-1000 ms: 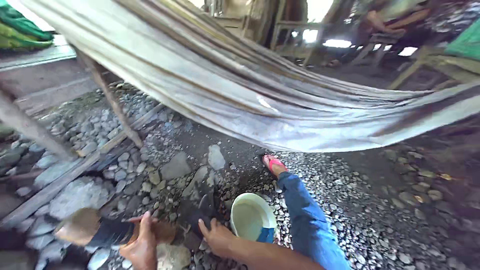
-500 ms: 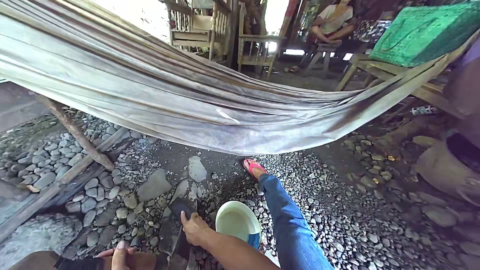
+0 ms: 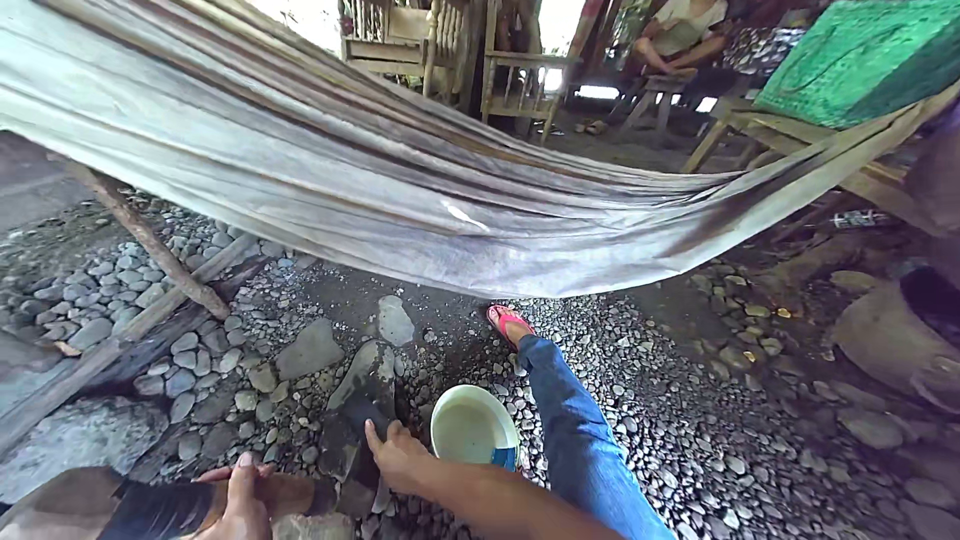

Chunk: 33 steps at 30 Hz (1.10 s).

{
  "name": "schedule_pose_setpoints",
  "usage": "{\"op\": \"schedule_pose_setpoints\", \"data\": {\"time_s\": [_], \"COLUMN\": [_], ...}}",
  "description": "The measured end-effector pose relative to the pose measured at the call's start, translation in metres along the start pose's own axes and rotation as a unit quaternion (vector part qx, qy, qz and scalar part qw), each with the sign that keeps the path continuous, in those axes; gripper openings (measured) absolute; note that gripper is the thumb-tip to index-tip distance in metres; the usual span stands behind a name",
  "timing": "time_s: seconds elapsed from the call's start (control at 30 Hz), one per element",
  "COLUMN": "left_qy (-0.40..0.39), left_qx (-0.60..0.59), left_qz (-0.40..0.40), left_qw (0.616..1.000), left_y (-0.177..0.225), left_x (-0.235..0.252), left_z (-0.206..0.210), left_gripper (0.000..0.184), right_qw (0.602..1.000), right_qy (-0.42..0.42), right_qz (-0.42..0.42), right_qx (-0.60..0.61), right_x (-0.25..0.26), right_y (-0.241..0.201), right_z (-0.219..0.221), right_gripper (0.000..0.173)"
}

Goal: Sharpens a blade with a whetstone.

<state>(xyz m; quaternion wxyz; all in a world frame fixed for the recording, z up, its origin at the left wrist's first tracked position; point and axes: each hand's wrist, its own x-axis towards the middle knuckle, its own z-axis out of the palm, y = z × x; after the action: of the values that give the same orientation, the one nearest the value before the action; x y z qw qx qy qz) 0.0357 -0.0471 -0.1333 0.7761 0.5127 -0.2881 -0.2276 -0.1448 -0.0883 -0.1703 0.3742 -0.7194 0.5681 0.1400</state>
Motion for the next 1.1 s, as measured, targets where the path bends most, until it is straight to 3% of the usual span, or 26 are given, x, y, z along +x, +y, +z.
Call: {"op": "schedule_pose_setpoints", "data": {"time_s": [0.13,0.3,0.43,0.5,0.67,0.83,1.03,1.1], "left_qy": [0.029,0.035,0.038,0.031,0.034,0.032,0.017,0.023], "left_qx": [-0.004,-0.006,-0.021,-0.037,-0.048,-0.046,-0.045,-0.04], "left_qz": [-0.005,-0.005,0.002,0.009,0.012,0.008,0.013,0.009], "left_qw": [1.0,0.999,0.999,0.999,0.998,0.998,0.999,0.999], "left_y": [-0.006,-0.002,-0.008,-0.014,-0.017,-0.019,-0.014,-0.013], "left_x": [0.002,-0.001,0.001,-0.001,-0.004,-0.002,-0.005,-0.005], "left_z": [-0.004,-0.006,-0.012,-0.02,-0.028,-0.026,-0.025,-0.025], "left_gripper": [0.015,0.016,0.017,0.016,0.016,0.017,0.017,0.017], "right_qw": [0.996,0.998,0.998,0.997,0.996,0.996,0.996,0.998], "right_qy": [-0.007,0.027,-0.024,-0.017,0.037,-0.031,0.024,0.021], "right_qz": [-0.055,0.057,-0.022,-0.035,0.075,-0.028,0.076,0.053], "right_qx": [-0.063,-0.021,-0.06,-0.072,-0.017,-0.082,-0.033,-0.036], "right_x": [-0.019,0.031,-0.017,-0.017,0.033,-0.014,0.036,0.024], "right_y": [0.017,-0.005,0.008,0.013,-0.01,0.016,-0.008,-0.003], "right_z": [0.022,-0.02,0.024,0.031,-0.015,0.03,-0.028,-0.012], "right_gripper": [0.075,0.068,0.069,0.069,0.066,0.07,0.065,0.066]}}
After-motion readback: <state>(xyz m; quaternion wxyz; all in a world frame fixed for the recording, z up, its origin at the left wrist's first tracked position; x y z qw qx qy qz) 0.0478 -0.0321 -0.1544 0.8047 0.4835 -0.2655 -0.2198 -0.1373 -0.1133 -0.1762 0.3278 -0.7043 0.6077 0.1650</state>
